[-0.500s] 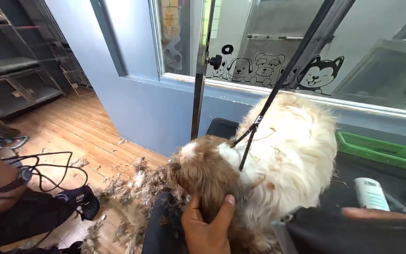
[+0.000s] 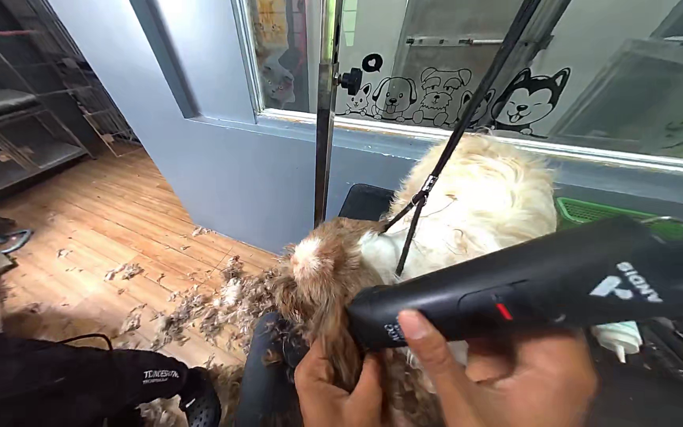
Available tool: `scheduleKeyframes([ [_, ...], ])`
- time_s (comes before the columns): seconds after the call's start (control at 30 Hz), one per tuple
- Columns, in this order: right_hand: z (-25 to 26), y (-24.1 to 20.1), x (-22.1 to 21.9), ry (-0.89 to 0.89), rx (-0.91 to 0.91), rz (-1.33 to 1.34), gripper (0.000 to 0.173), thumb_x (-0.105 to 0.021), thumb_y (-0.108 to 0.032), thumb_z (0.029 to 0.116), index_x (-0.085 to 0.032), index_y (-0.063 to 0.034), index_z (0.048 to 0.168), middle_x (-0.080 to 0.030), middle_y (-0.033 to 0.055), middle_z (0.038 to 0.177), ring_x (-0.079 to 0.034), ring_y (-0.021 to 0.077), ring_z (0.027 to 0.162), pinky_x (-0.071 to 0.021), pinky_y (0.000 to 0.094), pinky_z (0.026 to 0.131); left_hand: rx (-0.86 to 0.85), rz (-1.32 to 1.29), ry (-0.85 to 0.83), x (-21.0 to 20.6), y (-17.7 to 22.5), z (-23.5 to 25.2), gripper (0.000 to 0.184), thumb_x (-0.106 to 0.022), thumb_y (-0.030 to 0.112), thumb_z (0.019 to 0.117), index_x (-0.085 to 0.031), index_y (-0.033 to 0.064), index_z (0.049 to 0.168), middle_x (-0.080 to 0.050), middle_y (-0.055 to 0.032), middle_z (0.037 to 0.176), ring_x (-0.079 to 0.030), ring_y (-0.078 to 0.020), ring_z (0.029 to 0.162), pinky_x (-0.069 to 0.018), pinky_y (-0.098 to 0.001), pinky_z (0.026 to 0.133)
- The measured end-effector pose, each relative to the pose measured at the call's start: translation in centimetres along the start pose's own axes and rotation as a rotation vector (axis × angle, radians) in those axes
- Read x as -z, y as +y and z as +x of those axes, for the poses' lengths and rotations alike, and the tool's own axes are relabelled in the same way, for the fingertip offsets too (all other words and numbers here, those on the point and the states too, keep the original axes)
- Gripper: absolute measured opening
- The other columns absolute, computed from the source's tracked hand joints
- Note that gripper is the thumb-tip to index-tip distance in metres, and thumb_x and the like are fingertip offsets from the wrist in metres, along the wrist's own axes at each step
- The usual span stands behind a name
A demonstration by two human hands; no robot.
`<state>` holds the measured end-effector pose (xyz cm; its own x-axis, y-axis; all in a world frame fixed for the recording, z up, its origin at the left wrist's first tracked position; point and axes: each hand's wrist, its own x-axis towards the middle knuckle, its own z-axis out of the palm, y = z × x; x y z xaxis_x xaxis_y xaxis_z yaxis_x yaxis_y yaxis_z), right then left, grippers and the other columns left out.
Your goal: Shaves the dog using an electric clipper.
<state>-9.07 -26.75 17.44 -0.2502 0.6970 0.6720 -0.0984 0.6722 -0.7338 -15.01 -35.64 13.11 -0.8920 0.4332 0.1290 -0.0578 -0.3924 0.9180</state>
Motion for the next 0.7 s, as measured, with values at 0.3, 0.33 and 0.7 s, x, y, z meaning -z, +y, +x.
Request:
scheduleKeyframes([
  [0.3,2.0,-0.9,3.3,-0.237,-0.019,0.333,0.056,-0.082,-0.029,0.0876,-0.05,-0.0174,0.132,-0.073,-0.003,0.113,-0.073,0.0168,0.102,-0.0638,0.0367,0.089,-0.108,-0.004,-0.094,2.6,-2.0,-0.2,0.045,-0.079,0.003,0.0771,-0.064,-0.0009,0.12,-0.073,0.0079,0.104,-0.068,0.0011,0.097,-0.0585,-0.0231,0.088],
  [0.33,2.5,-0.9,3.3,-0.16,0.016,0.278,0.054,-0.081,-0.031,0.088,-0.051,-0.0194,0.131,-0.073,-0.0071,0.113,-0.073,0.0127,0.102,-0.0634,0.0324,0.089,-0.097,-0.016,-0.093,2.5,-1.8,0.0,0.043,-0.078,0.0,0.0746,-0.065,0.0029,0.116,-0.074,0.0096,0.097,-0.069,0.0015,0.089,-0.0602,-0.0223,0.08],
  [0.7,0.1,-0.1,-2.8,-0.156,0.038,0.13,0.056,-0.087,-0.034,0.0825,-0.055,-0.0131,0.123,-0.072,-0.0072,0.101,-0.072,0.0054,0.093,-0.0658,0.0277,0.081,-0.032,-0.131,-0.085,1.6,-0.3,0.7,0.053,-0.075,0.0,0.083,-0.046,-0.0083,0.127,-0.069,0.0006,0.11,-0.067,-0.0017,0.102,-0.0574,-0.0233,0.094],
])
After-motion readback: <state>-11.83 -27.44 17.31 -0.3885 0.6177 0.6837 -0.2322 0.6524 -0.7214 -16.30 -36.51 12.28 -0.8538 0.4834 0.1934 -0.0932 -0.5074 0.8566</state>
